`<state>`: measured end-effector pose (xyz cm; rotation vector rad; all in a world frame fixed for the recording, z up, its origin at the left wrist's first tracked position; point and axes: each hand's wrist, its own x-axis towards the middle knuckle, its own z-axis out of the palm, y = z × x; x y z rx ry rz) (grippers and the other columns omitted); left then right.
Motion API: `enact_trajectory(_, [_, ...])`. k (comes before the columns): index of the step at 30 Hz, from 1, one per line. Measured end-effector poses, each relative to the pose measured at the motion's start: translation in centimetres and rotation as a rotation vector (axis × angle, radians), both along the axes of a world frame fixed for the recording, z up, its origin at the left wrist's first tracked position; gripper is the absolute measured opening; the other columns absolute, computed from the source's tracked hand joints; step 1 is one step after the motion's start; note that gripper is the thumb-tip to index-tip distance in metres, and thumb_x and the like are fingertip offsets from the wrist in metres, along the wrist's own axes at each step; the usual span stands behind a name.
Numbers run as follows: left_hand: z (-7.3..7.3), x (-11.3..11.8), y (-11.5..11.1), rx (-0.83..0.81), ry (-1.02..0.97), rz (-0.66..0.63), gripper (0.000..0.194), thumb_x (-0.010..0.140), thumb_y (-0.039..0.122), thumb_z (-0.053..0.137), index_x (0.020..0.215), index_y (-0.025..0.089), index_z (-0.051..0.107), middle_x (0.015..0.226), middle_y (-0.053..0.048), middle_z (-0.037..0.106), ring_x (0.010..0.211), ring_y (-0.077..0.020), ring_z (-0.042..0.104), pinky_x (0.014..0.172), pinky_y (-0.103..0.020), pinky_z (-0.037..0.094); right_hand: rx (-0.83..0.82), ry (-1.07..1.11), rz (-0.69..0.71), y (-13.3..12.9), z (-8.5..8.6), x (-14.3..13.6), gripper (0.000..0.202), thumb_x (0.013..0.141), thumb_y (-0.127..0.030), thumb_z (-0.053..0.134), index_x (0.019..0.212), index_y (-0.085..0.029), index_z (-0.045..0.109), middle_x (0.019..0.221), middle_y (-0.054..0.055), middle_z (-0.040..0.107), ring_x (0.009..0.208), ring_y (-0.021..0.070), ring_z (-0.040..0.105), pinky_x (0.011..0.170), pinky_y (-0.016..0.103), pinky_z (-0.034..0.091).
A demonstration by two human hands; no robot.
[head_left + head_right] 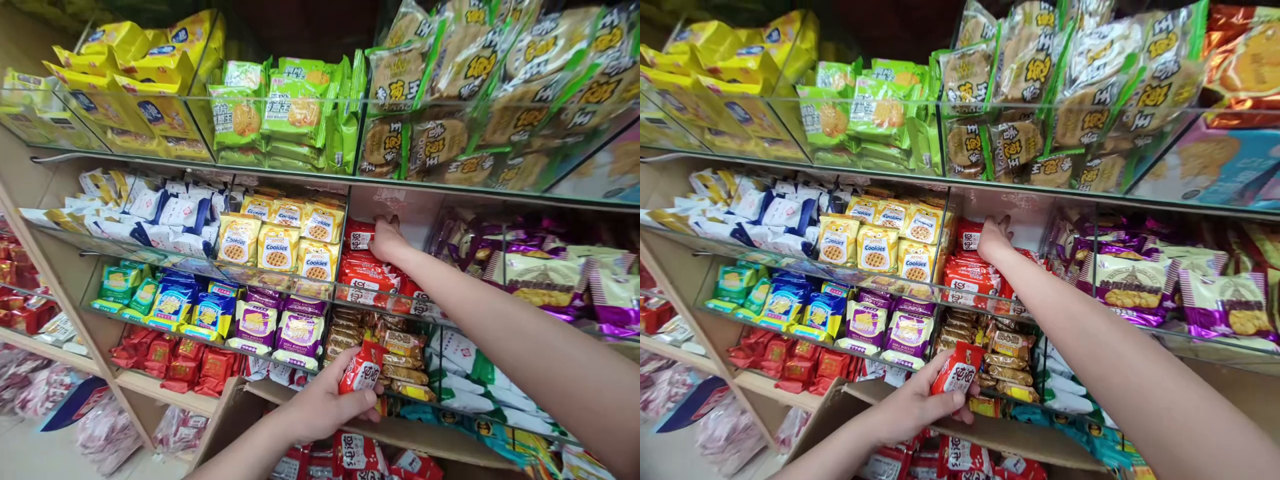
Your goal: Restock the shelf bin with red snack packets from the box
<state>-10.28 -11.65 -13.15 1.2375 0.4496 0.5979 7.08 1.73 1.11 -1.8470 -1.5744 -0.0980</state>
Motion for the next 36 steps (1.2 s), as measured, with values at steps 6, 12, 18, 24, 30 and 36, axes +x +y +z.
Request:
enact_trajectory(6, [0.2,0.0,0.3,0.003,0.020,-0.007,0.055,0.073,0.035,0.067,0.117,0.019,0.038,0.097,-0.004,0.057,0.071,-0.0096,0.059,0.072,-0.026,0.041,-0.014,0.126,0.020,0.3,0.2,0.3,0.061,0.068,-0.005,0.050,0.127,-0.018,0.041,0.121,0.014,0.050,0.101,0.0201,0.057,0.081,0.026,0.047])
enact_trajectory(12, [0.2,0.1,0.1,0.015,0.013,-0.016,0.052,0.072,0.036,0.067,0.113,0.019,0.042,0.096,-0.003,0.057,0.071,-0.0100,0.060,0.070,-0.026,0.041,-0.069,0.179,-0.054,0.8,-0.3,1.6,0.059,0.063,-0.004,0.051,0.122,-0.010,0.045,0.105,0.018,0.060,0.085,0.0254,0.062,0.063,0.031,0.051])
enact_trajectory(18, [0.3,0.1,0.1,0.004,0.009,-0.001,0.051,0.071,0.035,0.068,0.112,0.018,0.043,0.096,-0.004,0.057,0.072,-0.0106,0.061,0.070,-0.026,0.042,-0.068,0.085,-0.009,0.1,0.4,1.6,0.059,0.061,-0.004,0.054,0.119,-0.011,0.049,0.111,0.018,0.058,0.097,0.0277,0.058,0.076,0.034,0.048])
enact_trajectory(24, [0.0,-0.1,0.1,0.025,0.011,-0.005,0.049,0.073,0.032,0.067,0.113,0.019,0.043,0.096,-0.003,0.058,0.072,-0.0105,0.062,0.069,-0.025,0.042,-0.026,0.014,-0.012,-0.8,0.9,1.3,0.063,0.061,-0.009,0.059,0.123,-0.010,0.046,0.118,0.022,0.051,0.106,0.0301,0.053,0.083,0.036,0.045])
enact_trajectory(30, [-0.4,0.2,0.8,-0.064,-0.049,0.041,0.045,0.076,0.024,0.062,0.114,0.020,0.038,0.101,-0.007,0.062,0.072,-0.0141,0.065,0.068,-0.027,0.044,0.072,-0.020,-0.009,-0.5,1.1,1.7,0.054,0.066,-0.021,0.063,0.118,-0.010,0.051,0.119,0.021,0.049,0.108,0.0303,0.051,0.090,0.040,0.042])
enact_trajectory(36, [-0.3,0.2,1.0,-0.161,-0.101,0.055,0.035,0.071,0.016,0.057,0.104,0.018,0.047,0.103,-0.010,0.065,0.071,-0.0181,0.067,0.064,-0.028,0.047,0.401,-0.090,0.158,-5.8,3.1,0.6,0.022,0.077,-0.024,0.054,0.096,-0.014,0.061,0.103,0.011,0.061,0.103,0.0241,0.054,0.092,0.038,0.040])
